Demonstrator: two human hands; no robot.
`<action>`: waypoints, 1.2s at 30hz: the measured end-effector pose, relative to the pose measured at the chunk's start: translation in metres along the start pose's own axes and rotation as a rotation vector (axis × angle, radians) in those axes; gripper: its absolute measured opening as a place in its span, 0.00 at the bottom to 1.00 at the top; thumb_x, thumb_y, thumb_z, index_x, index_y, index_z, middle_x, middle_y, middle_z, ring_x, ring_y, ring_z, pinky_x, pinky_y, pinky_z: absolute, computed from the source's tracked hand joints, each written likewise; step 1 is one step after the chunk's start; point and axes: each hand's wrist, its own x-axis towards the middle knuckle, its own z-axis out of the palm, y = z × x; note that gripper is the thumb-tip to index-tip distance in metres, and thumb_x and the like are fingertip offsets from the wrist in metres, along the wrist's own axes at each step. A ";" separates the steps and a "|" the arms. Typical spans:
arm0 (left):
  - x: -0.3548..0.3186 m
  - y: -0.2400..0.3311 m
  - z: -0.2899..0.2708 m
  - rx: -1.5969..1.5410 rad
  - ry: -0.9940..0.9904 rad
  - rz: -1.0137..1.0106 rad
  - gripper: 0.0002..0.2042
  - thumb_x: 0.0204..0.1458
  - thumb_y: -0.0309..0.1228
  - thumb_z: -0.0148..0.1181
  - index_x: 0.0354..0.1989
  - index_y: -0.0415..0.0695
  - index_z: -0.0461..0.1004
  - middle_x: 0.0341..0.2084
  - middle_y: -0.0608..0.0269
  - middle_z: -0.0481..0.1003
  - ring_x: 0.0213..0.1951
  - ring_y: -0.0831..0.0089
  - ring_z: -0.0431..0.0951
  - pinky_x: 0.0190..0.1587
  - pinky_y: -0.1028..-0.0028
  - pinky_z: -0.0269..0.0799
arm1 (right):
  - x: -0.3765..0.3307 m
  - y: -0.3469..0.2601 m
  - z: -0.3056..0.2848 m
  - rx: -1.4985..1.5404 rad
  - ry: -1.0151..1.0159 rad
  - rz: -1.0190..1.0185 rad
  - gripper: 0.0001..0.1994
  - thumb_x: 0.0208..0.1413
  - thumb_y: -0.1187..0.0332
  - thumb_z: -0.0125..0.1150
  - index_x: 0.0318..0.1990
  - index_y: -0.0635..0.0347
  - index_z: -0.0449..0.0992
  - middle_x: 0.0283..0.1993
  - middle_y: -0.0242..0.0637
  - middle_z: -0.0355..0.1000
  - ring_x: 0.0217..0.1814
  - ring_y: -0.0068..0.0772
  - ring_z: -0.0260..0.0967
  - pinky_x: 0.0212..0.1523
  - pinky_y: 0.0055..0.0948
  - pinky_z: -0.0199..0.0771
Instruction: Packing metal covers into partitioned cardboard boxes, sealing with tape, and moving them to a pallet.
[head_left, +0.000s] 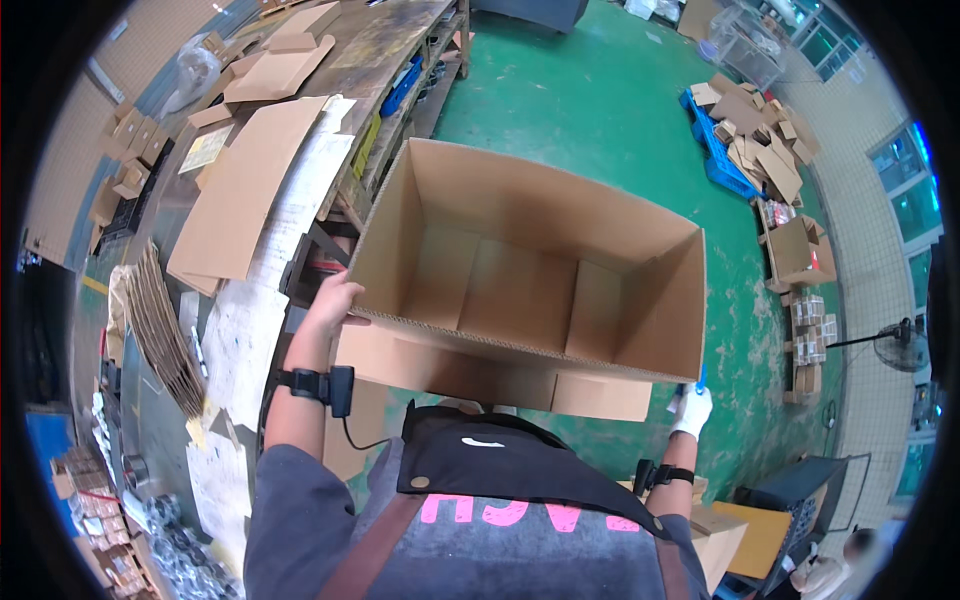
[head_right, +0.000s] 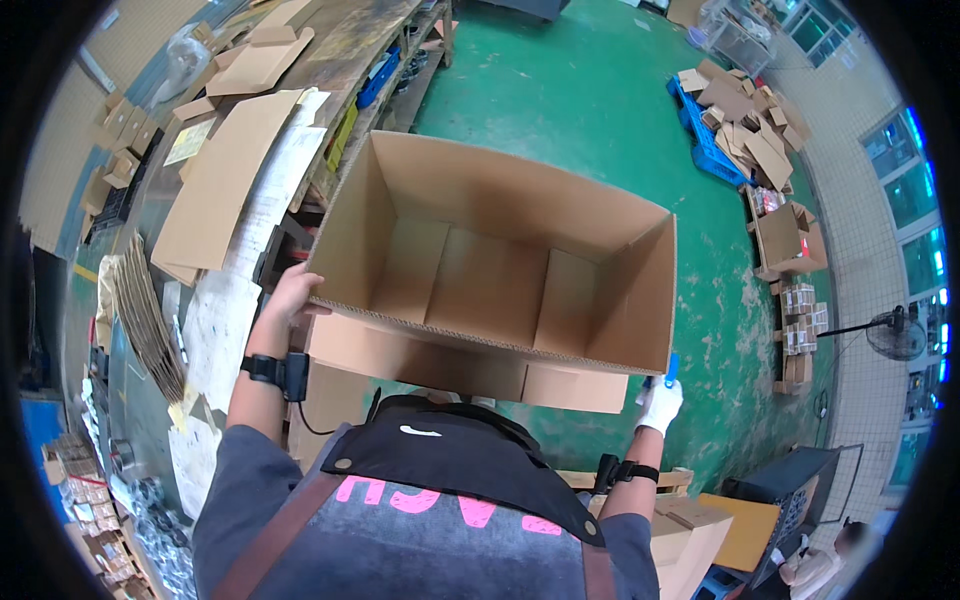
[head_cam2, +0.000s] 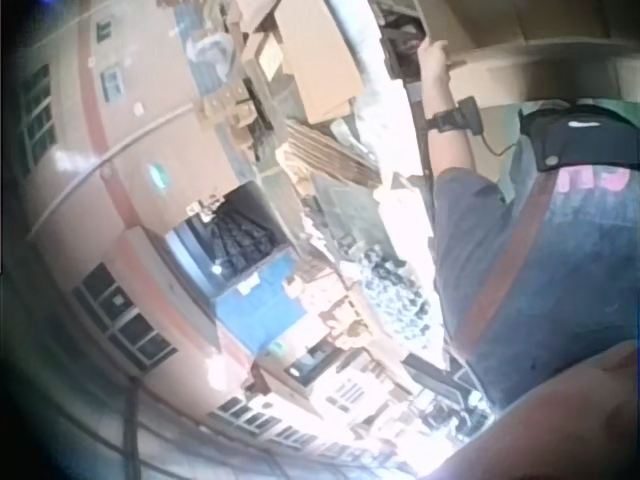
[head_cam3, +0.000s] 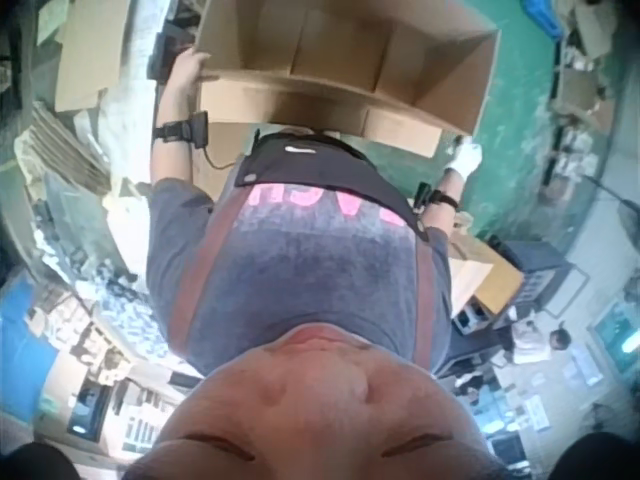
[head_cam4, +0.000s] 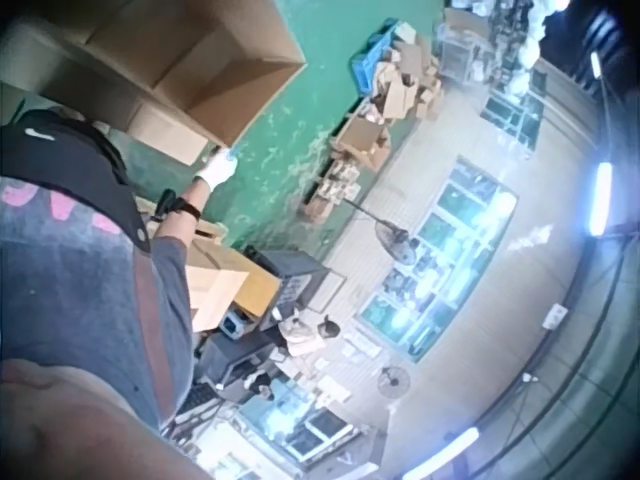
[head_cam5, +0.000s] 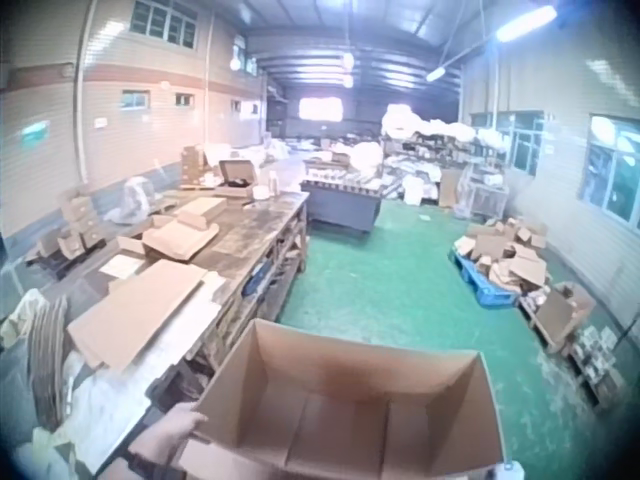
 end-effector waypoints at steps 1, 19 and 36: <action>-0.014 0.010 0.002 -0.008 0.039 -0.010 0.21 0.54 0.28 0.52 0.58 0.42 0.68 0.46 0.53 0.74 0.43 0.64 0.79 0.45 0.61 0.76 | 0.003 -0.011 -0.016 -0.050 0.090 -0.016 0.12 0.56 0.61 0.61 0.33 0.62 0.74 0.24 0.34 0.71 0.22 0.26 0.67 0.22 0.30 0.69; -0.195 -0.124 0.019 0.613 0.830 0.383 0.18 0.46 0.41 0.66 0.41 0.43 0.73 0.32 0.55 0.75 0.37 0.62 0.77 0.44 0.61 0.69 | -0.228 -0.210 0.075 -0.085 -0.873 -1.604 0.34 0.38 0.71 0.69 0.57 0.68 0.64 0.63 0.56 0.62 0.63 0.59 0.60 0.63 0.45 0.62; -0.095 -0.334 -0.122 0.759 0.553 0.074 0.25 0.50 0.33 0.58 0.58 0.43 0.62 0.53 0.48 0.65 0.46 0.56 0.74 0.47 0.62 0.70 | -0.262 -0.158 0.165 -0.857 -0.839 -1.168 0.12 0.44 0.70 0.67 0.39 0.53 0.80 0.32 0.46 0.77 0.33 0.52 0.75 0.35 0.41 0.76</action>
